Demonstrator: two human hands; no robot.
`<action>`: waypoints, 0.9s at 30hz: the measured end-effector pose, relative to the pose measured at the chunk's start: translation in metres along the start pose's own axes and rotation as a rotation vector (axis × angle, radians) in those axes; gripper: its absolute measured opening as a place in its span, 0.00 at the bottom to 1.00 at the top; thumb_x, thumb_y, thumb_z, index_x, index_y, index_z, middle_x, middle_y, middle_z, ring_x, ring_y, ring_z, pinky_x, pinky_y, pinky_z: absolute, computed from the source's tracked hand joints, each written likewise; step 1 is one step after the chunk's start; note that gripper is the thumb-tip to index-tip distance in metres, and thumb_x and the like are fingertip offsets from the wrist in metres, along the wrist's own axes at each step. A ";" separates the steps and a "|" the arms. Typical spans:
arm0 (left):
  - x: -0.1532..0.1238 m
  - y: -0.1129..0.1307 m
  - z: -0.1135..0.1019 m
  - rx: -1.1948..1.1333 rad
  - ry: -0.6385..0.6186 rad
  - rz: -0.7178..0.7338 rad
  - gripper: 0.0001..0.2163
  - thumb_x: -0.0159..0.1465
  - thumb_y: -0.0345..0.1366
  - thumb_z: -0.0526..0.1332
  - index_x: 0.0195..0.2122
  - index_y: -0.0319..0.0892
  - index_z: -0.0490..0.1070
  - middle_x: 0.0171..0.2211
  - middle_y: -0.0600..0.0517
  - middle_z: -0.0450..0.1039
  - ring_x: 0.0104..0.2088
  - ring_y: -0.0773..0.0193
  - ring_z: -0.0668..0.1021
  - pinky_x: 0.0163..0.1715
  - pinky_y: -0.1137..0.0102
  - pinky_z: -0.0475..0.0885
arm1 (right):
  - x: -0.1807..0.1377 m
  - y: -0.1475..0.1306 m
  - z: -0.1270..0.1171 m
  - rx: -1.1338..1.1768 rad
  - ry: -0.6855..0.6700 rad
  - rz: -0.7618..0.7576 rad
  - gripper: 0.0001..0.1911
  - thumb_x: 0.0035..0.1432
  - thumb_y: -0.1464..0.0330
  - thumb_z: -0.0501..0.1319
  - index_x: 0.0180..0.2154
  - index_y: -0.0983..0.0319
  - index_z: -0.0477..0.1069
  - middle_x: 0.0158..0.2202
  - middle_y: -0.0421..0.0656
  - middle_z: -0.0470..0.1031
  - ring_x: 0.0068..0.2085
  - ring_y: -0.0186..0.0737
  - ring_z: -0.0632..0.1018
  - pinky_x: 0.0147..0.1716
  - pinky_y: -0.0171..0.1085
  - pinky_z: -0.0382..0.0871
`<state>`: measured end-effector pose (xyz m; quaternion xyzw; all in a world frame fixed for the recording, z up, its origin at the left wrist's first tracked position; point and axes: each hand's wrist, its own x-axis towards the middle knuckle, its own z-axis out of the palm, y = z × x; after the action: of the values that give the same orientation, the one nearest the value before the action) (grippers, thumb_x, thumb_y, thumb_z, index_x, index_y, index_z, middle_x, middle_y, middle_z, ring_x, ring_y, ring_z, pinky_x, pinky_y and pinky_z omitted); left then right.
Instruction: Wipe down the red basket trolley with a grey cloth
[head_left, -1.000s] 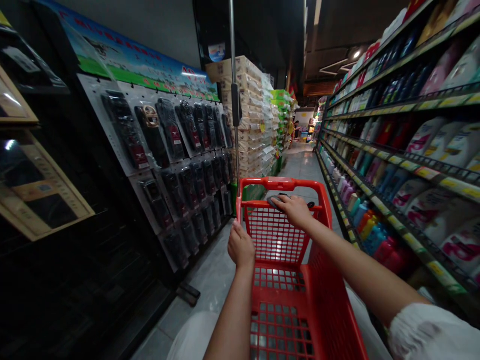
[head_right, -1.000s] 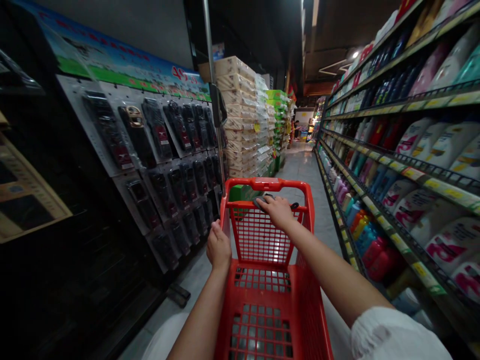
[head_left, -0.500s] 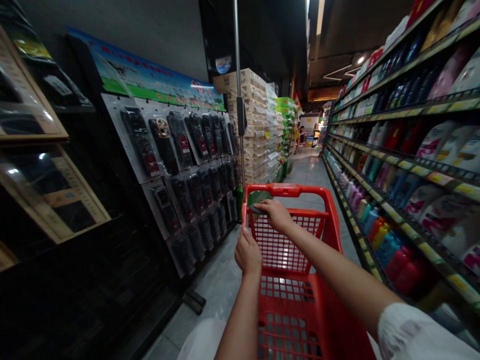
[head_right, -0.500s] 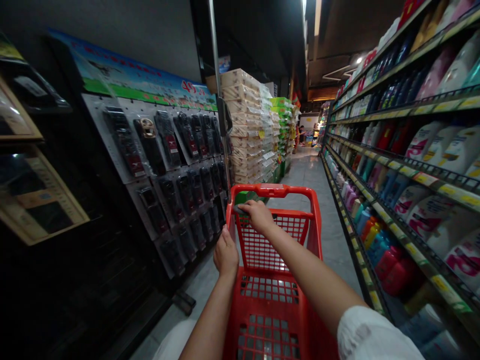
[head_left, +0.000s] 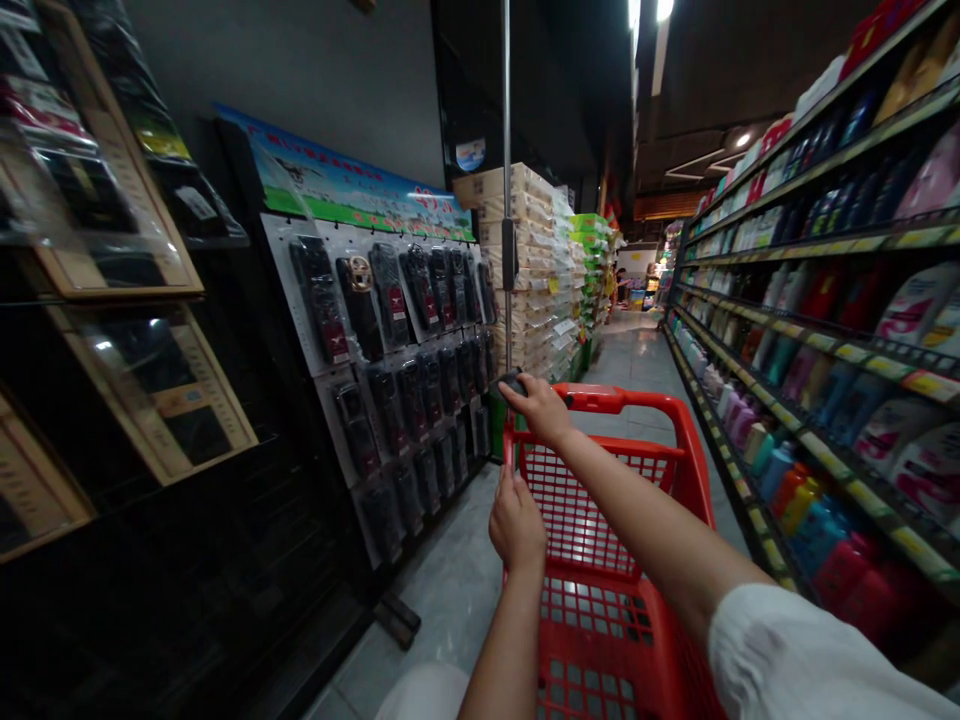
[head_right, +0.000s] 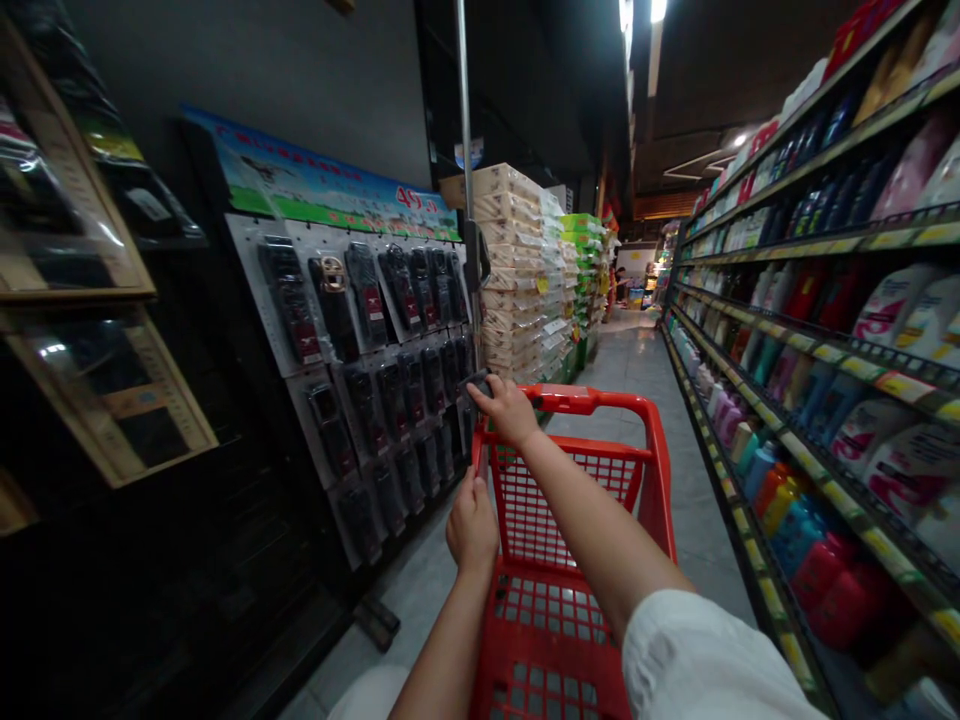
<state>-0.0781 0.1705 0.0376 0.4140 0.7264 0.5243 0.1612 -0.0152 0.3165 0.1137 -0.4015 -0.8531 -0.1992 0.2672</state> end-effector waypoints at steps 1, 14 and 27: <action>0.000 0.001 0.000 0.003 -0.001 0.005 0.20 0.69 0.36 0.50 0.59 0.40 0.69 0.60 0.43 0.68 0.59 0.58 0.73 0.57 0.66 0.66 | -0.009 0.001 0.005 0.003 -0.042 -0.038 0.29 0.65 0.74 0.51 0.64 0.48 0.60 0.62 0.48 0.62 0.52 0.47 0.69 0.50 0.44 0.66; 0.000 -0.005 0.000 -0.014 0.019 -0.034 0.20 0.69 0.37 0.51 0.59 0.43 0.69 0.57 0.44 0.71 0.58 0.57 0.74 0.57 0.65 0.67 | 0.132 0.050 -0.124 0.417 0.696 0.154 0.27 0.60 0.75 0.52 0.61 0.59 0.64 0.53 0.49 0.63 0.55 0.47 0.68 0.56 0.46 0.65; -0.001 -0.003 -0.005 -0.017 -0.021 -0.052 0.21 0.68 0.36 0.51 0.61 0.43 0.68 0.60 0.47 0.68 0.60 0.58 0.71 0.58 0.67 0.65 | 0.125 -0.003 -0.086 0.254 0.510 0.309 0.36 0.57 0.78 0.53 0.65 0.50 0.57 0.64 0.49 0.52 0.60 0.54 0.64 0.57 0.51 0.62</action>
<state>-0.0822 0.1667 0.0372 0.3991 0.7308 0.5217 0.1857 -0.0585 0.3395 0.2571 -0.4267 -0.7058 -0.1425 0.5473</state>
